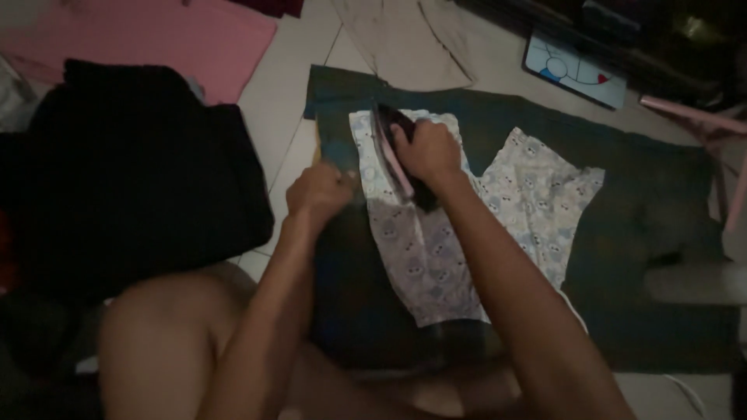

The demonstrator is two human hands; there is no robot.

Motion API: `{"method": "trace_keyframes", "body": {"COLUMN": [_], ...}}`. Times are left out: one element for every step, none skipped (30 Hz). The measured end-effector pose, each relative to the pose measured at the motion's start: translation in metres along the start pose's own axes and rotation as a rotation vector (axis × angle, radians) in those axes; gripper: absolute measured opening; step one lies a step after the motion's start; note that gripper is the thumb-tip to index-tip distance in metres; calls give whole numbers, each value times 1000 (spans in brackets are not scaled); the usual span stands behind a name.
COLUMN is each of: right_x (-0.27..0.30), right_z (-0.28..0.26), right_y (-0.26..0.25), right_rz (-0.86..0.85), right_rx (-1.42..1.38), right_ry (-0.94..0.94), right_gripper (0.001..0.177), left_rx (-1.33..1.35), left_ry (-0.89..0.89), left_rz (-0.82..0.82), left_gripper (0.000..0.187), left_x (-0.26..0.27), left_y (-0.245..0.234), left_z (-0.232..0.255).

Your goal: Ironing a pair of patterned shorts on a mat placed on the floor.

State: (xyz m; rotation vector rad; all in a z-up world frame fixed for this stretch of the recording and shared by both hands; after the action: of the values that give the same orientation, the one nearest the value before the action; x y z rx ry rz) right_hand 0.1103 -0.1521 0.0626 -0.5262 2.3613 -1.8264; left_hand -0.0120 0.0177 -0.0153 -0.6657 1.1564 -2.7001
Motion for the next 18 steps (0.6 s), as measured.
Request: {"method": "trace_keyframes", "body": {"right_x": [-7, -2, 3, 15, 33, 55, 77, 93, 109, 122, 123, 123, 123, 115, 107, 98, 78, 61], "right_z": [-7, -4, -2, 2, 0, 0, -1, -2, -2, -4, -6, -9, -11, -15, -19, -23, -24, -24], "right_y": [-6, -1, 4, 13, 12, 11, 9, 9, 8, 6, 3, 1, -1, -1, -1, -1, 4, 10], "right_rz": [-2, 2, 16, 18, 10, -3, -17, -24, -38, -46, -47, -57, -68, -66, -56, -44, -42, -4], "right_rx": [-53, -50, -78, -102, -97, -83, -69, -59, -57, -57, -47, -50, -53, -52, -42, -36, -40, -2], "right_ry": [17, 13, -11, -30, -28, -24, -19, -18, -12, -12, -19, -7, 4, -5, 0, 3, -7, -6], "right_gripper": [57, 57, 57, 57, 57, 56, 54, 54, 53, 51, 51, 50, 49, 49, 50, 51, 51, 54], "left_rx": [48, 51, 63, 76, 81, 94, 106, 116, 175, 234, 245, 254, 264, 266, 281, 293, 292, 379], "left_ry": [-40, -38, -94, -157, -162, -183, -204, -209, -174, -137, -140, -152, -165, -168, -165, -162, -165, -189], "left_rz": [81, 86, 74, 51, 45, 68, 91, 85, 127, 179, 182, 228, 274, 282, 268, 256, 267, 359], "left_gripper": [41, 41, 46, 50, 50, 48, 46, 46, 39, 33, 33, 29, 25, 25, 22, 18, 18, 16], "left_x": [-1, -7, -13, -12, -14, -13, -11, -14, -16, -20, -19, -18, -17, -16, -16, -17, -17, -14], "left_y": [-9, -11, -13, -9, -15, -19, -23, -19, -17, -19, -15, -14, -14, -13, -11, -11, -14, -17], "left_z": [2, 7, 9, 9, 12, 15, 18, 15, 14, 14, 15, 15, 16, 15, 15, 14, 14, 12]}}
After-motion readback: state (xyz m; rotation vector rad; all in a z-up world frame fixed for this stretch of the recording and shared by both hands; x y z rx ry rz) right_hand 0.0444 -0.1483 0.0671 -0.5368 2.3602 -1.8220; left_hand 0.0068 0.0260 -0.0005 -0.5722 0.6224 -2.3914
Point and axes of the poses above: each hand's wrist, its own x-axis away from the middle knuckle, its own y-axis out of the palm, z = x × y, the point moved 3 cm from there along -x, towards the middle knuckle, and after that the axes turned 3 degrees about -z, right-handed, at the moved point
